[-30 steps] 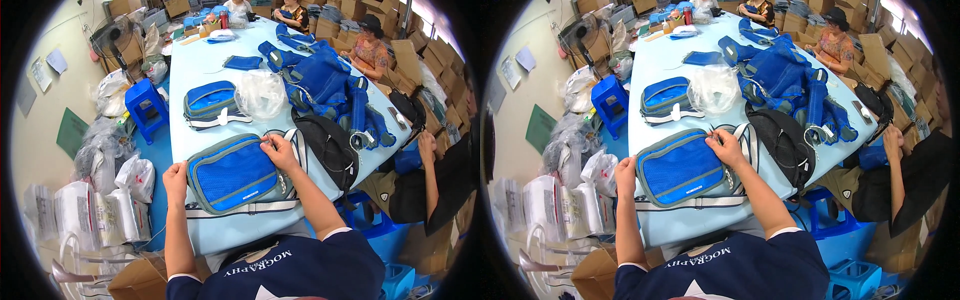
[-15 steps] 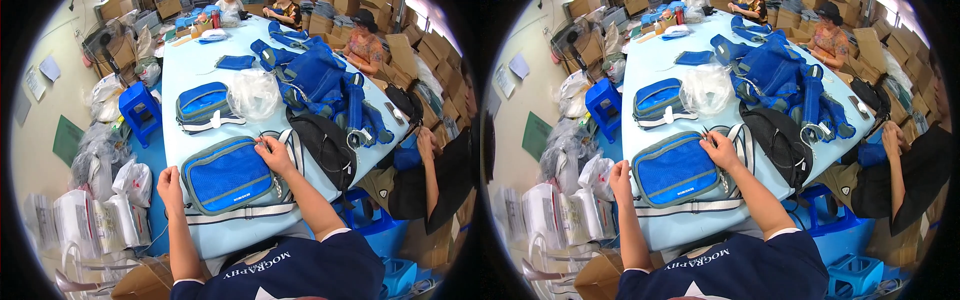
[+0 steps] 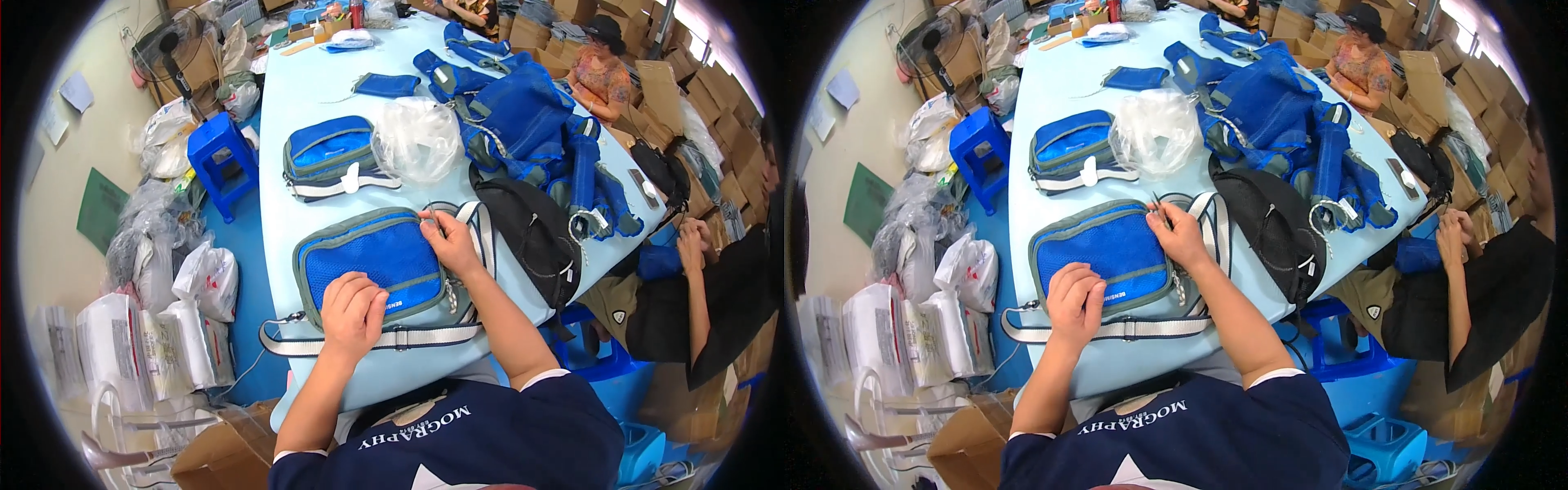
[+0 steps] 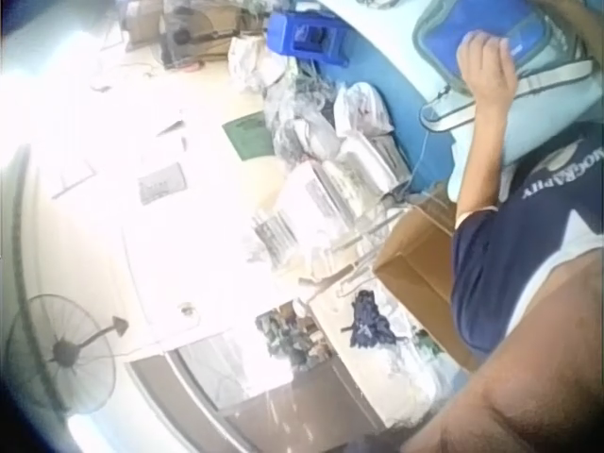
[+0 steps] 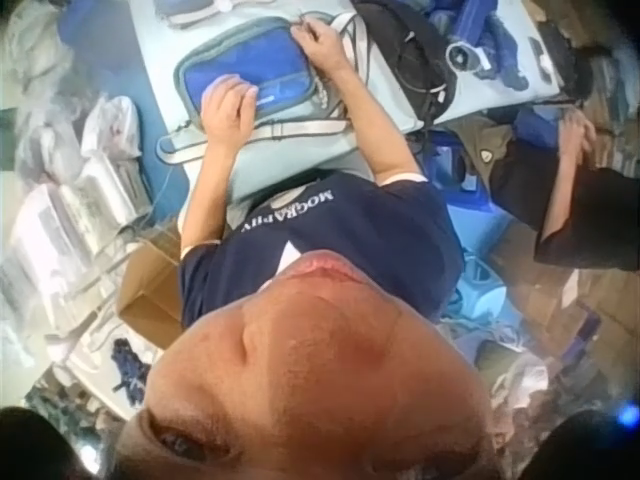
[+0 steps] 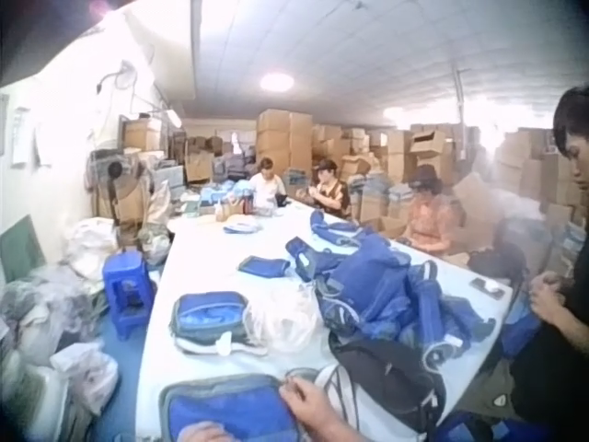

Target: Inspecting small blue bags, trimming loose threads with nippers, and attaching shoulder straps.

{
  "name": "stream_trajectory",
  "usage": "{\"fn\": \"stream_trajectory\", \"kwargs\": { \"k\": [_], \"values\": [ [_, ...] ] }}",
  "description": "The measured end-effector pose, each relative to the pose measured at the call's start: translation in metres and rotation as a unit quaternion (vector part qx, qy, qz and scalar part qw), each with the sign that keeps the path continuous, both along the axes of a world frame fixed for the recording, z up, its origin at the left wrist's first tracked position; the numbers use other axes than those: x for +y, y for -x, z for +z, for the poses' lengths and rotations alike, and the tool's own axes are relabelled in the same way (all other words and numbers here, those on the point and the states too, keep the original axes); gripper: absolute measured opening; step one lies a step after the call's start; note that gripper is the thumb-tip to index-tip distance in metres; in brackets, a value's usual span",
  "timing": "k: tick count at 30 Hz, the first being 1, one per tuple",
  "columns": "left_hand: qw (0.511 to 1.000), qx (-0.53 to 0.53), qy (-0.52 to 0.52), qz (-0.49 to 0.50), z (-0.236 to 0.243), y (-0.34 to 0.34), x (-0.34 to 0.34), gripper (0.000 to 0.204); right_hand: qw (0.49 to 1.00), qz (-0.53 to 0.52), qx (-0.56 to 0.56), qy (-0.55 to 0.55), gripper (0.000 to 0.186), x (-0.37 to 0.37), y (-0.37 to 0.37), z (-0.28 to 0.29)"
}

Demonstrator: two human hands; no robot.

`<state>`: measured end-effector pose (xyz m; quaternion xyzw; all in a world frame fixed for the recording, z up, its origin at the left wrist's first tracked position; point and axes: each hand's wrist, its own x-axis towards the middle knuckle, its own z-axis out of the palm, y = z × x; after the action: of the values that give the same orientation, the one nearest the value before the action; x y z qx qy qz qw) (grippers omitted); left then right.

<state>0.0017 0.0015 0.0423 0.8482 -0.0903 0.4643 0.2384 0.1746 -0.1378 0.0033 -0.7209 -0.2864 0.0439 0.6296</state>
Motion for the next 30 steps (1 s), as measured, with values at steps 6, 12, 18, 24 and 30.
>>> {"fn": "stream_trajectory", "kwargs": {
  "k": [6,12,18,24,30],
  "values": [
    [0.999,-0.012,-0.016,-0.048,-0.005,0.007,-0.003,0.009,0.999,-0.027,-0.03,0.015,0.022,-0.004,-0.008,-0.008],
    [0.978,-0.015,-0.037,-0.203,-0.023,0.01,-0.033,0.017,1.0,-0.014,-0.019,0.0,0.023,0.002,-0.011,-0.012],
    [0.994,-0.066,0.046,-0.07,-0.018,0.016,0.01,0.014,0.999,-0.009,0.021,0.035,0.027,0.008,-0.017,-0.004],
    [0.917,-0.046,0.334,0.212,-0.027,0.03,0.1,0.013,0.997,0.011,0.043,0.058,0.029,0.009,-0.029,-0.007],
    [0.918,0.193,0.327,0.114,-0.041,0.036,0.104,0.026,0.995,0.0,0.011,0.098,0.031,0.004,-0.036,-0.012]
  ]
}}
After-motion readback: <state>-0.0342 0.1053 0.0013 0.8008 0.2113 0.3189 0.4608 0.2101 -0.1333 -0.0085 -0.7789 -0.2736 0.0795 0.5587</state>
